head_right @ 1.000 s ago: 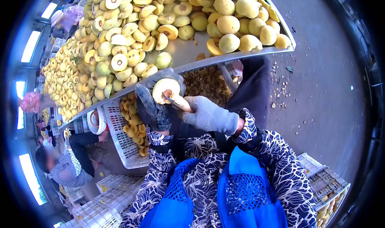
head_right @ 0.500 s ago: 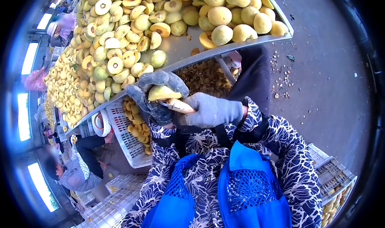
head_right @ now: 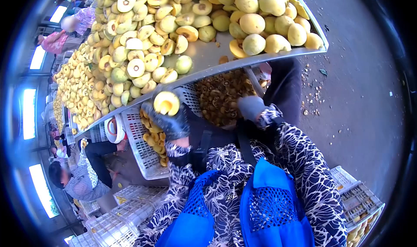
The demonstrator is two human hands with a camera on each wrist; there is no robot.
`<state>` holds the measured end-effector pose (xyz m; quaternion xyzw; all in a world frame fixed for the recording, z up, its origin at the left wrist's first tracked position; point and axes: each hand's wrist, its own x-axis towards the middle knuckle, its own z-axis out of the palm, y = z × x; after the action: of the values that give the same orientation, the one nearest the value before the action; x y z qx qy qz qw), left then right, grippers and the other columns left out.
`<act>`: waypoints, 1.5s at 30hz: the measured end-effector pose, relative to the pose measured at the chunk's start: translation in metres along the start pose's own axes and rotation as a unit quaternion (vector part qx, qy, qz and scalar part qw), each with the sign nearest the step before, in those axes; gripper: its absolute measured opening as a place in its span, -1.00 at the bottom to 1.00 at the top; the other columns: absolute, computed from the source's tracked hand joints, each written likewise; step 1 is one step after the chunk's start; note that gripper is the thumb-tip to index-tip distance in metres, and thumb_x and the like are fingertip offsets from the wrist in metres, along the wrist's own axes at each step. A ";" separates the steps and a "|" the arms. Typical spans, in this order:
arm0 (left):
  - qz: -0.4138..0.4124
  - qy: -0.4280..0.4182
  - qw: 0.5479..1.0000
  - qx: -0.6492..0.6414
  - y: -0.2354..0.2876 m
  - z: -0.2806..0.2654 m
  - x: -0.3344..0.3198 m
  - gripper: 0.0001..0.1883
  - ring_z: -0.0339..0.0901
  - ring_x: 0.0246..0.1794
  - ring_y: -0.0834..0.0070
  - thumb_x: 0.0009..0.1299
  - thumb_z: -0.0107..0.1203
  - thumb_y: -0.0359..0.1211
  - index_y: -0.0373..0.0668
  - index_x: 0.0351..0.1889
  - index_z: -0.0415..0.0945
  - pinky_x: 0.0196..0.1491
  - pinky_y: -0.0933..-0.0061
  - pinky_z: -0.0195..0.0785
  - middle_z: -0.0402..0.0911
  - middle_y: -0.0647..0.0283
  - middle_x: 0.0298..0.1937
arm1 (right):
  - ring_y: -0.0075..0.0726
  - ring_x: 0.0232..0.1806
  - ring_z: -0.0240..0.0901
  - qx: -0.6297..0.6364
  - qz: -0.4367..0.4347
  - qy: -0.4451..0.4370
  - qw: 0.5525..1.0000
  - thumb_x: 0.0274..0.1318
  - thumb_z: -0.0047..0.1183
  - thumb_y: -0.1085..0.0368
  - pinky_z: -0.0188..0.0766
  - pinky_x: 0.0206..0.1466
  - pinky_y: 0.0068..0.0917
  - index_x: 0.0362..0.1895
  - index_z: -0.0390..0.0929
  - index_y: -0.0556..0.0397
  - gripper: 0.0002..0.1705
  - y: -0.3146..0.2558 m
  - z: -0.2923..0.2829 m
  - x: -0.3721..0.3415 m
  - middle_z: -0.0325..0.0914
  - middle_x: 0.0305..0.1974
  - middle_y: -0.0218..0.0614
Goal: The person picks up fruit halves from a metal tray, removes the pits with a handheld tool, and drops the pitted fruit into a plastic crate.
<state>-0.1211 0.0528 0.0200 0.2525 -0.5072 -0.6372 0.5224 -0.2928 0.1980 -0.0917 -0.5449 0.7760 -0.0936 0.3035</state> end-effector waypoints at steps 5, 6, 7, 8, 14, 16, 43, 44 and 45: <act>0.142 0.107 0.865 0.470 0.010 -0.140 0.023 -0.50 0.56 0.04 0.18 0.59 -0.19 -0.07 -0.38 0.05 0.50 0.15 0.19 0.40 0.59 -0.02 0.06 | 0.17 -0.28 0.60 0.070 0.010 0.080 0.994 0.14 0.01 0.14 0.50 -0.19 0.01 -0.27 0.47 0.14 -0.71 0.024 0.015 0.001 0.62 -0.40 0.05; 0.216 0.130 0.816 0.520 0.009 -0.149 0.028 -0.62 0.56 0.00 0.13 0.58 -0.14 -0.21 -0.35 0.01 0.53 0.15 0.18 0.37 0.61 -0.03 0.01 | 0.20 -0.35 0.57 0.077 -0.005 0.118 0.990 0.09 0.07 0.13 0.49 -0.25 0.02 -0.31 0.47 0.10 -0.72 0.028 0.023 0.002 0.58 -0.48 0.04; 0.226 0.070 0.799 0.553 0.018 -0.130 0.034 -0.65 0.57 -0.04 0.13 0.56 -0.10 -0.22 -0.33 0.00 0.53 0.11 0.18 0.39 0.61 -0.02 -0.03 | 0.20 -0.37 0.56 0.070 -0.021 0.121 0.990 0.08 0.08 0.14 0.49 -0.26 0.02 -0.33 0.47 0.09 -0.74 0.031 0.029 0.001 0.57 -0.49 0.03; 0.237 0.014 0.777 0.583 0.024 -0.108 0.041 -0.67 0.57 -0.07 0.13 0.54 -0.07 -0.23 -0.31 -0.01 0.54 0.07 0.18 0.41 0.61 -0.01 -0.07 | 0.20 -0.38 0.56 0.060 -0.040 0.126 0.989 0.07 0.09 0.15 0.48 -0.28 0.03 -0.35 0.46 0.08 -0.75 0.033 0.034 0.000 0.56 -0.51 0.03; 0.204 -0.230 0.555 0.773 -0.004 -0.049 0.105 -0.62 0.58 -0.46 0.20 0.37 0.15 -0.08 -0.10 0.00 0.58 -0.35 0.14 0.44 0.60 0.08 -0.42 | 0.24 -0.48 0.52 0.079 -0.096 0.155 0.980 0.08 0.13 0.15 0.44 -0.41 0.09 -0.40 0.45 0.05 -0.75 0.037 0.046 0.007 0.54 -0.57 0.02; 0.188 -0.262 0.578 0.750 -0.029 -0.040 0.118 -0.58 0.59 -0.46 0.19 0.36 0.16 -0.04 -0.11 0.03 0.57 -0.36 0.14 0.43 0.60 0.06 -0.43 | 0.25 -0.52 0.52 0.077 -0.091 0.170 0.978 0.14 0.09 0.11 0.44 -0.43 0.10 -0.43 0.46 0.05 -0.72 0.043 0.054 0.007 0.52 -0.61 0.03; 0.092 -0.246 0.923 0.281 0.055 0.070 0.003 -0.55 0.44 0.22 0.15 0.58 -0.15 -0.27 -0.39 0.30 0.28 0.31 0.20 0.25 0.45 -0.08 0.23 | -0.30 -0.11 0.53 0.539 -0.144 0.288 0.778 0.06 0.29 0.13 0.44 0.00 -0.40 0.28 0.32 0.11 -0.26 -0.085 -0.118 -0.039 0.59 -0.12 -0.14; 0.066 -0.232 0.938 0.250 0.068 0.074 0.000 -0.50 0.42 0.25 0.20 0.58 -0.15 -0.23 -0.40 0.35 0.22 0.34 0.22 0.22 0.42 -0.07 0.28 | -0.49 -0.08 0.41 0.652 -0.140 0.197 0.719 0.12 0.20 0.15 0.39 0.03 -0.48 0.24 0.36 0.18 -0.35 -0.094 -0.137 -0.057 0.57 -0.12 -0.28; 0.020 -0.221 0.960 0.172 0.061 0.071 -0.002 -0.46 0.40 0.26 0.23 0.59 -0.16 -0.20 -0.41 0.38 0.17 0.35 0.22 0.21 0.40 -0.06 0.30 | -0.49 -0.09 0.42 0.689 -0.138 0.130 0.700 0.14 0.17 0.14 0.40 0.01 -0.48 0.22 0.37 0.20 -0.37 -0.092 -0.138 -0.062 0.56 -0.11 -0.31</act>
<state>-0.1555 0.0857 0.1007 0.1812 -0.7167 -0.5697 0.3591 -0.2856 0.1923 0.0855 -0.2677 0.4427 -0.7125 0.4740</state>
